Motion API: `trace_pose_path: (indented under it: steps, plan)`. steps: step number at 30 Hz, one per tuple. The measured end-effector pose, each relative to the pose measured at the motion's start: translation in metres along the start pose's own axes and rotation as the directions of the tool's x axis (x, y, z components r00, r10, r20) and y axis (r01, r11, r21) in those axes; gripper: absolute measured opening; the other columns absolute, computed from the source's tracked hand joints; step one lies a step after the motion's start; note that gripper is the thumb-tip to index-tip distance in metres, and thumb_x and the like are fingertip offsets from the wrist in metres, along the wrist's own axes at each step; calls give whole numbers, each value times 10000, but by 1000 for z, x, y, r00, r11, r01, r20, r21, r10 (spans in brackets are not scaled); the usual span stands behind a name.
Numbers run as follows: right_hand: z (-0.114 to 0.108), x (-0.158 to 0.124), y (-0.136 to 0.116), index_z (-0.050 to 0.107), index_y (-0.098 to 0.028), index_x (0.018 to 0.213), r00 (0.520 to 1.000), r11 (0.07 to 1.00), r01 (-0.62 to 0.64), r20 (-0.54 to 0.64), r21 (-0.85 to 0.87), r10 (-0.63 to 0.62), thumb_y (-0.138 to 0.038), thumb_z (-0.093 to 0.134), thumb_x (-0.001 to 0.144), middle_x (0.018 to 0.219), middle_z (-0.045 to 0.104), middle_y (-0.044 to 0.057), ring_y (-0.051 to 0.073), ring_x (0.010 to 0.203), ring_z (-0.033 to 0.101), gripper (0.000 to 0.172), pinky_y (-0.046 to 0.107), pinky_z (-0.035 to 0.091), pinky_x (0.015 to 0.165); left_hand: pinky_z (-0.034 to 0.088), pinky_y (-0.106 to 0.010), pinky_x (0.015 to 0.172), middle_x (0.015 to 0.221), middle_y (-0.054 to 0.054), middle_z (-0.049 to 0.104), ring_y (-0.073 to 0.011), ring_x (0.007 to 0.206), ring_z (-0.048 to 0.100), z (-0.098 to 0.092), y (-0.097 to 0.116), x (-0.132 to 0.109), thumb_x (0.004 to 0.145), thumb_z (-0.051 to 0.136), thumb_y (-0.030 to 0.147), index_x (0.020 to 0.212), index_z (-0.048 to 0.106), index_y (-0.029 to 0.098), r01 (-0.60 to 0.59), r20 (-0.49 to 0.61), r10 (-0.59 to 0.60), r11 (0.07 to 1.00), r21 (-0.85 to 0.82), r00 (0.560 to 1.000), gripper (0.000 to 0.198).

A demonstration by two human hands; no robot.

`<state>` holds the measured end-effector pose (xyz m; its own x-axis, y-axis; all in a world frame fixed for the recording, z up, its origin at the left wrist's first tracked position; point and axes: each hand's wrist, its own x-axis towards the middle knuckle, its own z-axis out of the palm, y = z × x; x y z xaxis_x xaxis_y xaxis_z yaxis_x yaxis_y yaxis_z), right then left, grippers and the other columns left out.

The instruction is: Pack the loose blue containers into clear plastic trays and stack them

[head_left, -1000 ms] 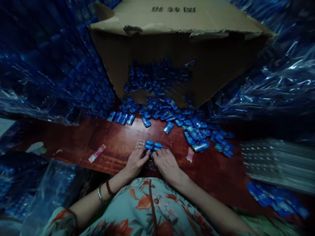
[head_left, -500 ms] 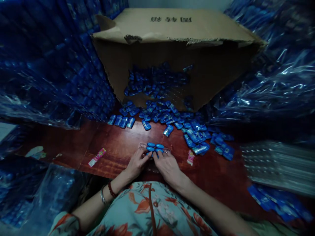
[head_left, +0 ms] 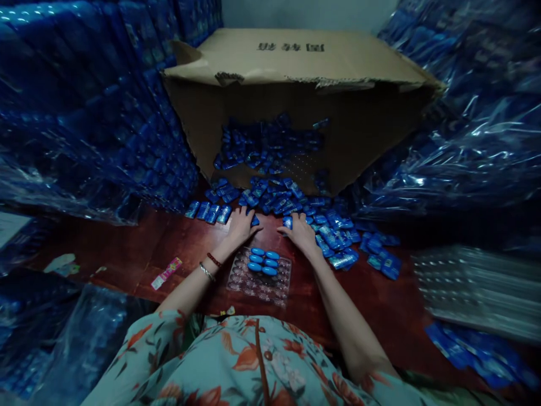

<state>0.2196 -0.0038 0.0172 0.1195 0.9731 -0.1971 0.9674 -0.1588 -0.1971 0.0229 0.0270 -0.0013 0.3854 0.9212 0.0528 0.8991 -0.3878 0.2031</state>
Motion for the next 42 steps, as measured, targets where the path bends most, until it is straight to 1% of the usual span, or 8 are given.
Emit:
trace_pose_path:
  steps: [7, 13, 16, 20, 25, 29, 35, 42]
  plan:
    - [19, -38, 37, 527, -152, 1031, 1000, 927, -10, 11, 374, 6, -421, 484, 863, 836, 634, 77, 217, 783, 602, 319, 293, 415, 666, 454, -392, 903, 1352, -256, 415, -305, 1184, 489, 3, -13, -34, 913, 405, 200, 1322, 386, 48, 53, 50, -48, 993, -104, 998, 437]
    - [27, -112, 62, 563, -186, 996, 997, 465, -68, 82, 883, -9, -518, 525, 803, 662, 572, -22, 105, 516, 500, 386, 213, 392, 453, 472, -340, 906, 1100, -95, 593, -193, 1015, 585, -31, -35, -114, 919, 413, 254, 1181, 524, 179, 39, -158, -149, 838, -545, 976, 295]
    - [32, -143, 44, 554, -200, 1003, 994, 327, -83, 101, 942, -40, -471, 616, 767, 711, 594, -16, 98, 504, 532, 365, 196, 422, 400, 507, -294, 772, 929, -52, 544, -165, 845, 582, -54, -27, -150, 893, 470, 286, 1067, 602, 205, 106, -96, -186, 834, -541, 978, 234]
    - [45, -159, 16, 585, -211, 976, 976, 464, 217, -207, 859, -73, -337, 593, 824, 885, 635, 37, 148, 758, 632, 198, 254, 556, 624, 499, -271, 725, 886, -38, 539, -156, 802, 563, -57, 0, -169, 889, 491, 287, 1074, 574, 201, 66, -23, -100, 798, -600, 995, 220]
    - [47, -155, 11, 584, -197, 1098, 763, 651, 636, -460, 414, -454, -166, 475, 892, 966, 637, 78, 164, 913, 617, 235, 287, 533, 799, 494, -255, 717, 860, -39, 545, -142, 778, 566, -24, 23, -169, 904, 448, 218, 1015, 557, 184, -38, -148, -65, 794, -606, 987, 160]
    - [33, -151, 11, 579, -163, 1107, 716, 711, 680, -372, 178, -591, -111, 403, 905, 898, 618, 80, 148, 808, 593, 274, 247, 511, 683, 488, -218, 651, 894, -65, 549, -130, 749, 567, -6, 23, -169, 922, 360, 174, 1106, 559, 183, -164, -136, 111, 858, -487, 984, 271]
    - [24, -149, -4, 619, -179, 1021, 674, 706, 705, -245, -67, -696, -117, 392, 908, 819, 595, 63, 162, 742, 527, 261, 286, 420, 666, 500, -290, 774, 1007, -86, 598, -174, 895, 568, -15, 30, -161, 928, 332, 153, 1151, 553, 198, -349, -107, 332, 892, -288, 937, 317]
    - [26, -158, -17, 626, -193, 1085, 732, 788, 604, -306, -120, -608, -145, 445, 890, 883, 610, 90, 194, 785, 496, 270, 319, 354, 664, 493, -299, 711, 1070, -101, 571, -181, 864, 546, -2, 34, -162, 913, 396, 169, 1219, 536, 244, -319, -224, 287, 940, -123, 931, 345]
